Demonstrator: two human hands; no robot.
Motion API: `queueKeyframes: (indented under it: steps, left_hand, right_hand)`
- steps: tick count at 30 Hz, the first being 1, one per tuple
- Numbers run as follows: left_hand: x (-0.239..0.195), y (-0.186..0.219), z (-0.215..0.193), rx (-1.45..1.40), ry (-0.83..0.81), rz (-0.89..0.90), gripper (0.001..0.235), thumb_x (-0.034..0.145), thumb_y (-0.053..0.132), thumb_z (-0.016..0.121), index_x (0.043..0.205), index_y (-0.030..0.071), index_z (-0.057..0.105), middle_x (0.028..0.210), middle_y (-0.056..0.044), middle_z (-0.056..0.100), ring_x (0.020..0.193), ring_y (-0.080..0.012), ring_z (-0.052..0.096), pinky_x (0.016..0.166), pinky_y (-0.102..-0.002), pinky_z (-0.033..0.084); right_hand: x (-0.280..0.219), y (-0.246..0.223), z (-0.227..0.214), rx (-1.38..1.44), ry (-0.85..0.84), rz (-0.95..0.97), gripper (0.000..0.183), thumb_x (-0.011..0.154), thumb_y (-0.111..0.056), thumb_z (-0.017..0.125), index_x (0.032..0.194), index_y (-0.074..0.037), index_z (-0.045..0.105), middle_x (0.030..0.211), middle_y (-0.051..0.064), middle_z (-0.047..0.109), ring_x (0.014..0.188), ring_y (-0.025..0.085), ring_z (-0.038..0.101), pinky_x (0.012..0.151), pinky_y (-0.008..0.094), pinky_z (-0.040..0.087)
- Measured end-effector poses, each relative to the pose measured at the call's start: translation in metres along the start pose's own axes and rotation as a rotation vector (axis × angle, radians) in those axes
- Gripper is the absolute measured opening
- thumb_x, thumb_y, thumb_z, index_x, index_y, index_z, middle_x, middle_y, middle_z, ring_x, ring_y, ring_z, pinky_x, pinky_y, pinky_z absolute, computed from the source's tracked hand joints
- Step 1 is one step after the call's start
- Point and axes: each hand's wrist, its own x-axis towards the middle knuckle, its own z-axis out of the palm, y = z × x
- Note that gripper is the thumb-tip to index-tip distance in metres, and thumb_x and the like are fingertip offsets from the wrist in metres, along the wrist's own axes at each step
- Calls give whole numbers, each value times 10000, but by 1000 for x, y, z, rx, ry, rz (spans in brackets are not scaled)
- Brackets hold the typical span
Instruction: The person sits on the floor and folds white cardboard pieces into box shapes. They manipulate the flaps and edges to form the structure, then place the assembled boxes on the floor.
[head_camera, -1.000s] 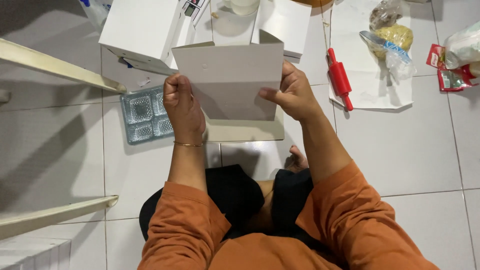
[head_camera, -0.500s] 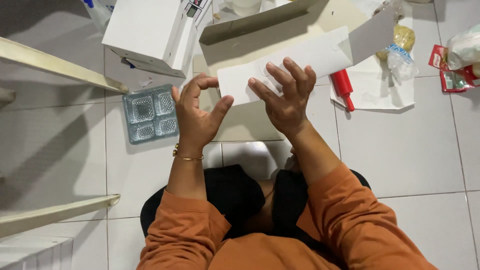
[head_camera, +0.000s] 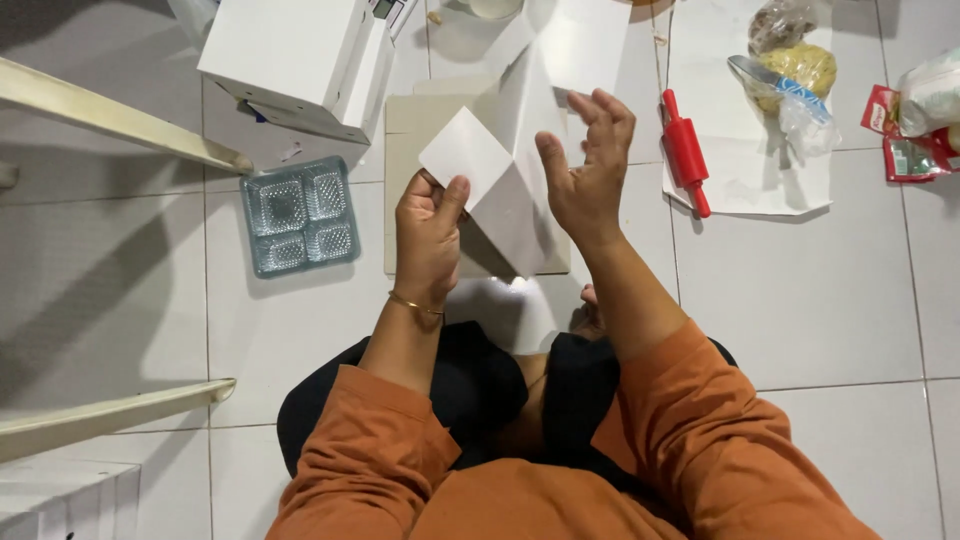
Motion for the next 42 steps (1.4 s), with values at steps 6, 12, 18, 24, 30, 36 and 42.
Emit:
queueKeyframes:
  steps: [6, 12, 18, 24, 30, 36, 42]
  left_hand:
    - [-3, -9, 3, -283, 16, -151, 146, 1015, 159, 624, 1128, 79, 670, 1004, -66, 745, 876, -161, 693, 729, -284, 563]
    - [-3, 6, -5, -508, -141, -202, 231, 1010, 159, 593, 1211, 58, 648, 1149, -134, 729, 1074, -261, 681, 916, -369, 558]
    - [-7, 27, -6, -330, -102, -28, 167, 941, 35, 512, 804, 128, 529, 811, -34, 604, 847, -168, 596, 863, -320, 517]
    - [-12, 34, -35, 291, -245, 216, 243, 887, 83, 460, 673, 173, 390, 676, 66, 362, 674, -96, 340, 632, -276, 267]
    - [-16, 49, -24, 424, -154, 324, 249, 872, 102, 493, 643, 160, 415, 594, 59, 379, 580, -80, 347, 529, -274, 277]
    - [-20, 75, -14, 670, -196, 762, 190, 853, 85, 452, 685, 116, 368, 626, 22, 330, 612, -125, 309, 562, -335, 258]
    - [-31, 105, 7, 665, -273, 930, 152, 869, 63, 450, 719, 84, 450, 644, -24, 412, 609, -157, 358, 561, -346, 288]
  right_hand:
    - [1, -21, -14, 288, -523, 108, 1118, 720, -671, 809, 1597, -249, 260, 1617, 111, 287, 1408, 375, 503, 1024, 462, 519]
    - [-20, -23, 12, 141, -377, -445, 880, 786, -275, 930, 1509, -148, 444, 1468, 92, 531, 1457, 289, 456, 1111, 449, 552]
    - [-39, -38, 1, 247, -454, -324, 932, 952, -468, 755, 1639, -150, 212, 1605, 70, 423, 1476, 298, 510, 1146, 465, 455]
    - [-18, -56, -9, 96, -308, -344, 375, 1081, -103, 545, 1453, -144, 515, 1512, 125, 503, 1410, 315, 474, 1057, 456, 512]
    - [21, -58, 8, -354, -842, -154, 746, 855, -127, 630, 1563, -230, 420, 1653, 161, 309, 1512, 456, 211, 1187, 561, 249]
    - [7, -74, 10, -157, -1000, -83, 97, 959, -126, 558, 875, -167, 584, 891, -64, 524, 823, 116, 403, 689, 324, 391]
    - [-8, -134, -28, -4, -950, 385, 529, 816, -425, 559, 1288, -186, 567, 1291, 36, 617, 1110, 179, 544, 964, 358, 434]
